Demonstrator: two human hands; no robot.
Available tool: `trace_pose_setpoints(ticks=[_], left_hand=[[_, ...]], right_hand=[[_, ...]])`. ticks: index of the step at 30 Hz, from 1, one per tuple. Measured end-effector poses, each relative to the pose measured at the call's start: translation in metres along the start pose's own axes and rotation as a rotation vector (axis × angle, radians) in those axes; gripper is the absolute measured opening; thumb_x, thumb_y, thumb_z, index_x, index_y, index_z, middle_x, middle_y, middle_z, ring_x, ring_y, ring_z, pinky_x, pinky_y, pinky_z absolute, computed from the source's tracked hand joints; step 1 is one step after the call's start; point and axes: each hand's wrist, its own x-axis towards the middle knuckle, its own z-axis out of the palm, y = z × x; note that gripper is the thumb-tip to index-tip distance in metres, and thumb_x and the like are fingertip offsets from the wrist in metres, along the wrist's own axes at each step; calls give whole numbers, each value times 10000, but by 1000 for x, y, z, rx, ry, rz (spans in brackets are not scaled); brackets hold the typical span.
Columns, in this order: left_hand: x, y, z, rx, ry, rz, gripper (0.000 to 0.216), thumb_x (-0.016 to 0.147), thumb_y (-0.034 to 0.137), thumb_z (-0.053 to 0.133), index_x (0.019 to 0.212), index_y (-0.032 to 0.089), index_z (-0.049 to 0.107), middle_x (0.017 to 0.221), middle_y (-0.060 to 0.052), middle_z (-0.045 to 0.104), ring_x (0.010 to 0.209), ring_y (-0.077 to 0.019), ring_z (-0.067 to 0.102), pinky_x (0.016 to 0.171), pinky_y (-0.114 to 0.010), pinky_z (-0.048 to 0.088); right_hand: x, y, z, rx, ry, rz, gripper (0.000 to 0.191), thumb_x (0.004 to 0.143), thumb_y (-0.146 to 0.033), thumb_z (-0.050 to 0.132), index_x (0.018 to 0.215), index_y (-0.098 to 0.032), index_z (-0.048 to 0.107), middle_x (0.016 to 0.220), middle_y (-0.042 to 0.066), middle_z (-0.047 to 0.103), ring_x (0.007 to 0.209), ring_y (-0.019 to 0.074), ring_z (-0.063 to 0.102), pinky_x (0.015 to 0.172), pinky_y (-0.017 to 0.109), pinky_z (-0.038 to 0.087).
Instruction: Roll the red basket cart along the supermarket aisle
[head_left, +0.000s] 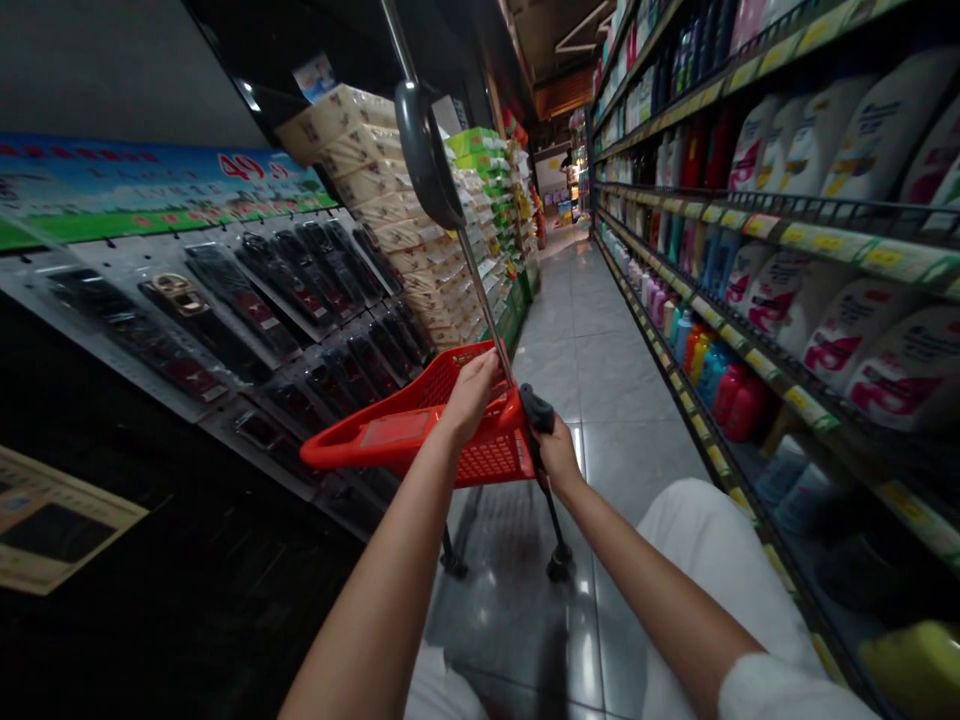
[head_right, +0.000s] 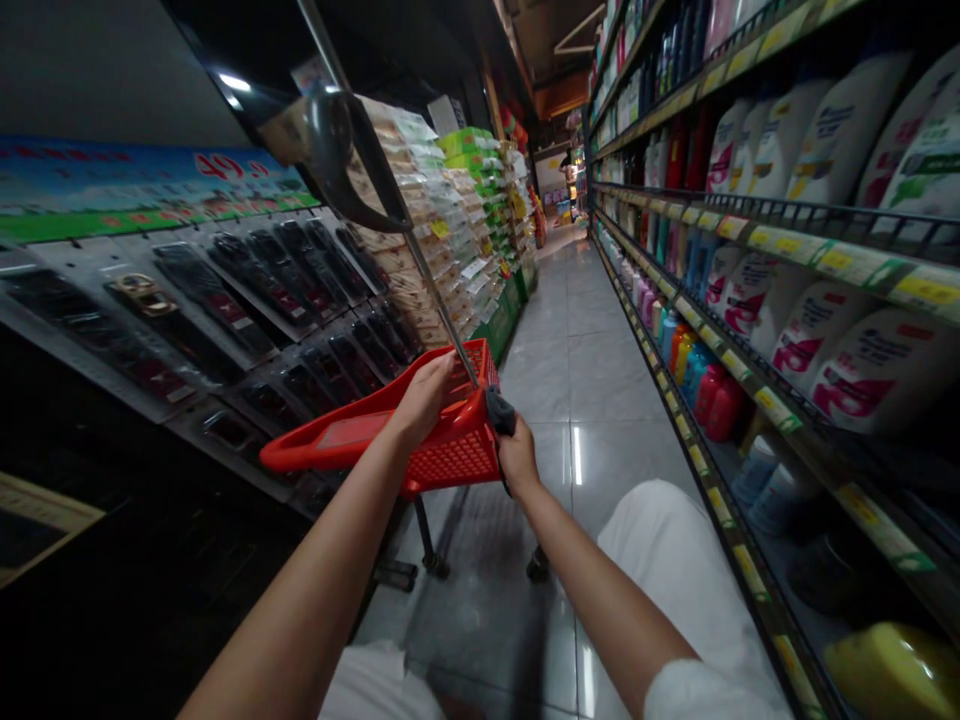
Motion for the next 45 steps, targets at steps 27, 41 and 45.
trace_pose_setpoints(ticks=[27, 41, 45], left_hand=[[-67, -1, -102, 1549, 320, -19, 471, 1001, 372, 253, 1086, 208, 686, 1133, -65, 719, 1090, -238, 623, 937, -349, 450], [-42, -3, -27, 1667, 408, -12, 563, 1006, 366, 184, 978, 147, 702, 987, -119, 728, 949, -294, 655, 772, -390, 451], [-39, 3, -23, 1660, 328, 24, 585, 1008, 394, 169, 994, 151, 701, 1017, -118, 728, 962, -298, 654, 768, -394, 453]], right_hand=[[-18, -25, 35, -53, -4, -271, 408, 894, -412, 583, 1251, -219, 627, 1383, 78, 596, 1294, 223, 534, 1164, 476, 344], [-4, -11, 4, -480, 60, -535, 561, 873, -178, 510, 1425, -278, 495, 1615, 28, 280, 1506, 231, 210, 1232, 499, 173], [-13, -7, -13, -592, -110, -600, 673, 804, -51, 444, 1422, -314, 499, 1633, -26, 229, 1516, 207, 173, 1241, 479, 174]])
